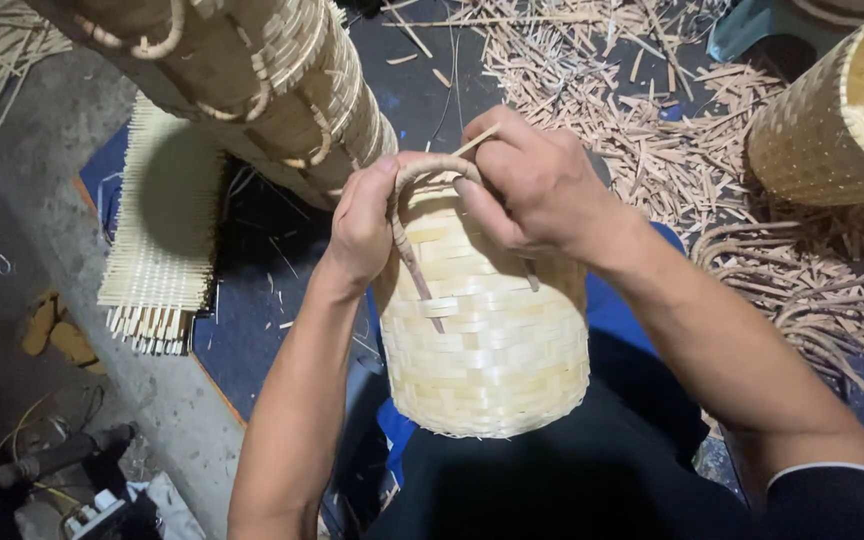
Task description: The person sits on the floor weaving a bamboo basket, rotating the woven body on their lap and tucking bamboo strips into the weave. They bend a rattan handle over the basket rim and weave its ends into the basket wall to secure it.
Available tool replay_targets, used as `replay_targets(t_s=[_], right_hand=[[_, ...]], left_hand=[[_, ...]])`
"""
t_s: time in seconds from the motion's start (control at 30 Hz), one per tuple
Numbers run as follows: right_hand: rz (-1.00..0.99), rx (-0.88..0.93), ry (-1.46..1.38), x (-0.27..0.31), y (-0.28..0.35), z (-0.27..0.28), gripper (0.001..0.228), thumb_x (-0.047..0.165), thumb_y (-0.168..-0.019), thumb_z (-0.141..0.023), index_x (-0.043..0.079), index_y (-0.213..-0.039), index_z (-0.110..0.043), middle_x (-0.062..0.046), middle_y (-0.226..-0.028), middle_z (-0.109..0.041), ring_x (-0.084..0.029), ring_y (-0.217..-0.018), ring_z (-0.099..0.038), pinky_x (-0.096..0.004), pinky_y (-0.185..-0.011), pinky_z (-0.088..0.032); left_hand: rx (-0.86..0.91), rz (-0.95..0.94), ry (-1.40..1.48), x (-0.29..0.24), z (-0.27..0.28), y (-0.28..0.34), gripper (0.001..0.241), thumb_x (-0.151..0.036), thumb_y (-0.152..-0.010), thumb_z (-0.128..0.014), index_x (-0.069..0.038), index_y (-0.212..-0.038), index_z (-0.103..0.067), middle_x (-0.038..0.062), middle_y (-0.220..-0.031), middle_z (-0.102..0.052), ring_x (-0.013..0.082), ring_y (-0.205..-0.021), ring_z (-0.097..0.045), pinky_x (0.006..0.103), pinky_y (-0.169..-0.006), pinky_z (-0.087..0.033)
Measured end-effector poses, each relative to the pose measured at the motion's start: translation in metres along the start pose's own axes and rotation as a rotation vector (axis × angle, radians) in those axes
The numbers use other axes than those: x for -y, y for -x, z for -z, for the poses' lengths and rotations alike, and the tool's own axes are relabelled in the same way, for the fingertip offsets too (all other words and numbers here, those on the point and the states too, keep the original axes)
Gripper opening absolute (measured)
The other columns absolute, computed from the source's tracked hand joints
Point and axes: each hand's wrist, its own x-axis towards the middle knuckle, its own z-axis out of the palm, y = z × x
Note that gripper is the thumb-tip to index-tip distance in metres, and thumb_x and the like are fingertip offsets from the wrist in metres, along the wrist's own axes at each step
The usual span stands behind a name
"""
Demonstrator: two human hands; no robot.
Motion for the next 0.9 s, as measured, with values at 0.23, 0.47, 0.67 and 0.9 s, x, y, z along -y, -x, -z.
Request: replay_targets(t_s=[0.23, 0.47, 0.67, 0.9], right_hand=[[-0.038, -0.023, -0.020, 0.006, 0.003, -0.007, 0.011, 0.009, -0.096, -0.071, 0.000, -0.094, -0.064, -0.013, -0.101, -0.063, -0.026, -0.074, -0.064, -0.035, -0.062, -0.052], [-0.056, -0.132, 0.062, 0.009, 0.015, -0.017, 0.014, 0.001, -0.094, -0.070, -0.001, -0.086, -0.059, -0.014, -0.092, -0.060, -0.027, -0.071, -0.062, -0.037, -0.061, -0.051], [-0.047, -0.248, 0.127, 0.017, 0.023, -0.016, 0.009, -0.001, -0.086, -0.066, -0.002, -0.086, -0.057, -0.014, -0.096, -0.062, -0.030, -0.077, -0.065, -0.047, -0.087, -0.061], [-0.208, -0.187, 0.024, 0.011, 0.034, -0.015, 0.013, 0.005, -0.096, -0.071, -0.001, -0.095, -0.060, -0.015, -0.105, -0.062, -0.032, -0.087, -0.064, -0.042, -0.076, -0.051]], left_hand=[[-0.012, 0.012, -0.009, 0.011, 0.004, 0.001, 0.057, -0.024, -0.108, -0.022, 0.009, -0.121, -0.068, 0.019, -0.116, -0.073, 0.0241, -0.109, -0.069, 0.0360, -0.105, -0.053], [-0.006, 0.017, -0.032, 0.004, -0.003, 0.000, 0.058, -0.024, -0.107, -0.023, 0.009, -0.122, -0.068, 0.019, -0.115, -0.074, 0.0226, -0.107, -0.070, 0.0354, -0.101, -0.056], [0.004, 0.029, -0.067, 0.009, -0.006, -0.002, 0.054, -0.025, -0.108, -0.026, 0.009, -0.123, -0.066, 0.017, -0.114, -0.075, 0.0222, -0.105, -0.072, 0.0345, -0.098, -0.058], [-0.157, -0.068, -0.423, -0.010, -0.031, -0.002, 0.048, -0.027, -0.107, -0.036, 0.007, -0.126, -0.063, 0.021, -0.125, -0.065, 0.0267, -0.118, -0.061, 0.0393, -0.107, -0.048]])
